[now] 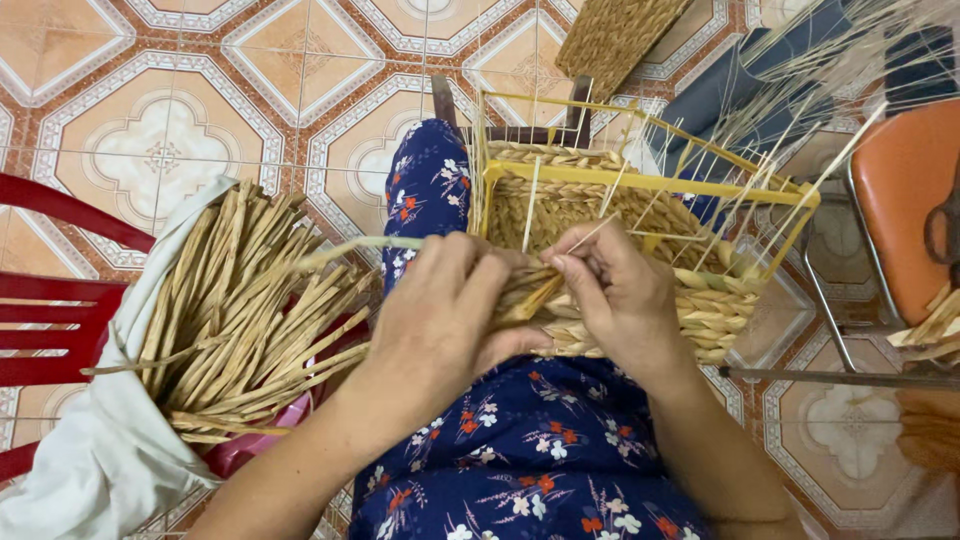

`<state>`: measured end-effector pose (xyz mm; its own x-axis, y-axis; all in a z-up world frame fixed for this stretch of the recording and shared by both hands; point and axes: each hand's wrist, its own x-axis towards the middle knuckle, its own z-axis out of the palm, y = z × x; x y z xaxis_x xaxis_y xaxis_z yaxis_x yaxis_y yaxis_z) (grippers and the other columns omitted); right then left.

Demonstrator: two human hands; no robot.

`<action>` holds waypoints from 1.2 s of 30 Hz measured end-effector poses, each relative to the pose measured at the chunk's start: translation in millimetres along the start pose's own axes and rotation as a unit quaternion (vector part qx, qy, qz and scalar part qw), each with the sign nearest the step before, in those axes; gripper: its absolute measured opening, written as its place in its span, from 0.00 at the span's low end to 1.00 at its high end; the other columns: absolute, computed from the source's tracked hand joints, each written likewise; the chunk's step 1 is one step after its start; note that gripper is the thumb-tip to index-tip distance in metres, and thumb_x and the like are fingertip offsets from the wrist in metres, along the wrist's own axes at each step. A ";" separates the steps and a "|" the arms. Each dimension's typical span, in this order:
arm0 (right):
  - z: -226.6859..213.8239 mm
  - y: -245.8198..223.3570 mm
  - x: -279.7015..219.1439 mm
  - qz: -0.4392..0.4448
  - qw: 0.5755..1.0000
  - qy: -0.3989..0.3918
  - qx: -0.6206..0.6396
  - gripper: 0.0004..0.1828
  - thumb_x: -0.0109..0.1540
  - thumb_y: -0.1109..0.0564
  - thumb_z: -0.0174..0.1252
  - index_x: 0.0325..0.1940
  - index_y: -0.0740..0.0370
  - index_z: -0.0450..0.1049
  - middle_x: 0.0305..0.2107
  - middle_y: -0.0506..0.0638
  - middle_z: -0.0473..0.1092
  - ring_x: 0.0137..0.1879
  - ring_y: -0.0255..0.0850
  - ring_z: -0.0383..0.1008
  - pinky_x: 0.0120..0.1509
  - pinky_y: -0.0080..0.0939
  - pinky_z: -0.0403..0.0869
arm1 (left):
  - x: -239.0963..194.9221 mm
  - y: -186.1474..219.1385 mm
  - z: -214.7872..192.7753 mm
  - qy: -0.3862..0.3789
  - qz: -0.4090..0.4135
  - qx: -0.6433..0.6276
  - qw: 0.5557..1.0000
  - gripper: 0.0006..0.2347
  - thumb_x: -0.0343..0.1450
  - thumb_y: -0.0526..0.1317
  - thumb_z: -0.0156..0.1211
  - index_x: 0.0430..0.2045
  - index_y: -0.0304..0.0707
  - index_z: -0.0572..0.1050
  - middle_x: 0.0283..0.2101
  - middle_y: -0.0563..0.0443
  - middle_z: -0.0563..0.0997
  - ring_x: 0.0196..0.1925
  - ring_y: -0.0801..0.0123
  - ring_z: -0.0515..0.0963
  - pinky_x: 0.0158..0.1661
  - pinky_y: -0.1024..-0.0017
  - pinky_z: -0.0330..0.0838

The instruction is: The person weaves a rectangular basket by hand, interlacing dried palm strips through a yellow metal frame. They repeatedly pull strips through the frame and tighten the weave to build up the basket walls.

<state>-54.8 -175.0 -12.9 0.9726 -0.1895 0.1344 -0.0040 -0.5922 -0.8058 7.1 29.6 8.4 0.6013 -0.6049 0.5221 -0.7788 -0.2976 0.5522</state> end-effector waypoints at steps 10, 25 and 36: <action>-14.9 -28.2 3.8 -0.250 0.958 -0.045 -0.136 0.23 0.56 0.60 0.67 0.54 0.69 0.75 0.42 0.56 0.76 0.42 0.41 0.77 0.43 0.36 0.77 | 2.5 -12.2 3.4 -0.091 0.005 0.073 0.993 0.10 0.67 0.31 0.59 0.40 0.33 0.68 0.36 0.45 0.69 0.40 0.59 0.74 0.34 0.64 0.72; 7.3 3.7 9.1 -0.083 0.993 -0.016 -0.085 0.10 0.66 0.64 0.59 0.50 0.65 0.69 0.29 0.50 0.73 0.29 0.33 0.74 0.31 0.34 0.74 | 26.8 -16.8 10.6 -0.124 -0.173 -0.089 0.973 0.05 0.76 0.36 0.55 0.41 0.33 0.75 0.26 0.44 0.78 0.27 0.54 0.81 0.29 0.60 0.75; 1.6 2.2 19.5 0.033 0.997 -0.064 0.042 0.09 0.67 0.65 0.53 0.51 0.66 0.68 0.30 0.50 0.76 0.31 0.31 0.77 0.31 0.32 0.76 | 7.0 -12.3 18.7 0.024 -0.133 -0.251 0.959 0.04 0.76 0.36 0.60 0.36 0.36 0.80 0.32 0.50 0.84 0.31 0.64 0.84 0.36 0.67 0.77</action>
<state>-35.5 -178.7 -13.0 0.9925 -0.1216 0.0091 -0.0551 -0.5137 -0.8562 17.5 15.2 -6.9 0.7835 -0.5181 0.3431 -0.4208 -0.0361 0.9064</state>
